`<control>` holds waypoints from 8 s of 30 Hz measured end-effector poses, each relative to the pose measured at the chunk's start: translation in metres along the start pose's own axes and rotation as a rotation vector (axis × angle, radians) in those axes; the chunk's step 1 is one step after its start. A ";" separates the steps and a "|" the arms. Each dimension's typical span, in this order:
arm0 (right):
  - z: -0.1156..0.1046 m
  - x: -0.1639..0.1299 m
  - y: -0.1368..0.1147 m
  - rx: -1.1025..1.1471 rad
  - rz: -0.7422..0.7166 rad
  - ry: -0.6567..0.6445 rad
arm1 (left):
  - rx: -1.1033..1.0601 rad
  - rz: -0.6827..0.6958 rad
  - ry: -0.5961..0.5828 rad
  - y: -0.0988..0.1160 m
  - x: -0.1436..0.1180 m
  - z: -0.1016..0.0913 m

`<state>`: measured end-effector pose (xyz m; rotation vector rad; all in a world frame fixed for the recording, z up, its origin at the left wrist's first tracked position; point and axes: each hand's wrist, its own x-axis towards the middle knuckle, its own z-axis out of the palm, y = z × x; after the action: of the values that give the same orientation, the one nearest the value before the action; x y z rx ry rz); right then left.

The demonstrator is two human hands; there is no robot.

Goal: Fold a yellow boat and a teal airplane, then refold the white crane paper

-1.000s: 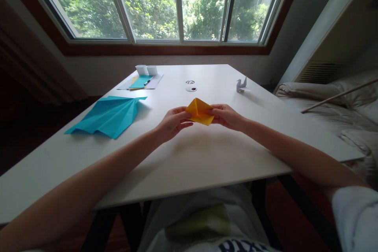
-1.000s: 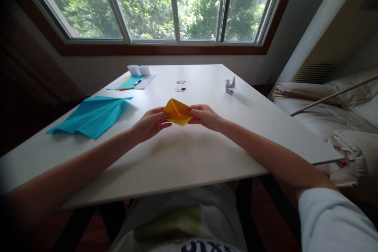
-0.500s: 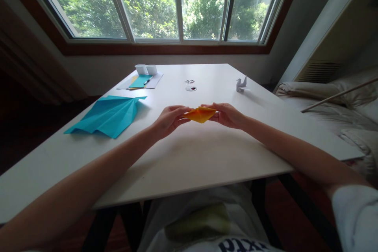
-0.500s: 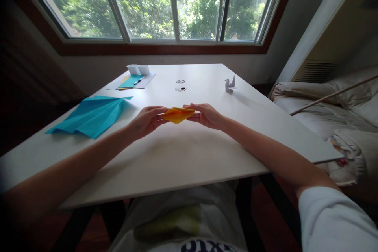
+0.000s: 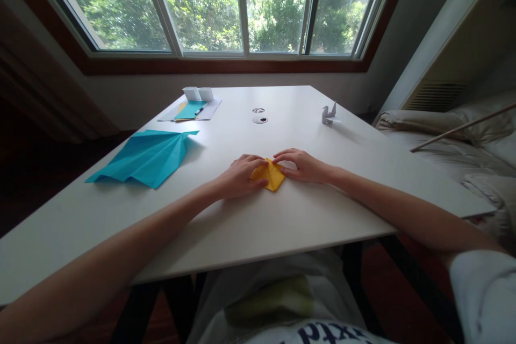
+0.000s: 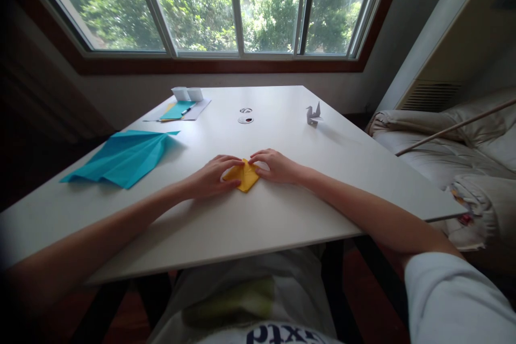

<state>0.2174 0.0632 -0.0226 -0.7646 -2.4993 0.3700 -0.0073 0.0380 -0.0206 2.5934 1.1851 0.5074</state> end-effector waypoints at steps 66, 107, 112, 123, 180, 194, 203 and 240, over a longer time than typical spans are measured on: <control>-0.015 -0.006 0.001 -0.036 -0.159 -0.182 | 0.170 0.358 -0.114 0.008 -0.008 -0.014; 0.007 0.003 0.006 -0.074 0.098 0.031 | 0.105 -0.006 0.110 -0.013 0.002 0.000; 0.010 0.002 0.010 -0.218 0.066 -0.011 | 0.111 0.102 0.111 -0.014 0.001 0.001; 0.011 0.001 0.010 -0.274 0.049 -0.028 | 0.172 0.292 -0.003 -0.015 0.002 -0.001; -0.040 -0.010 -0.004 -0.246 -0.116 -0.285 | 0.284 0.249 -0.068 -0.004 0.003 -0.004; -0.025 -0.009 -0.001 -0.152 -0.155 -0.283 | 0.235 0.211 -0.359 -0.017 -0.006 -0.022; -0.024 -0.010 0.000 -0.131 -0.133 -0.285 | 0.213 0.085 -0.428 -0.026 -0.017 -0.045; -0.014 -0.008 0.002 -0.054 -0.207 -0.200 | 0.011 0.122 0.139 0.001 -0.008 -0.003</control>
<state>0.2316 0.0620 -0.0147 -0.5032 -2.7550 0.3195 -0.0130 0.0311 -0.0194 2.6893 1.0770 0.7189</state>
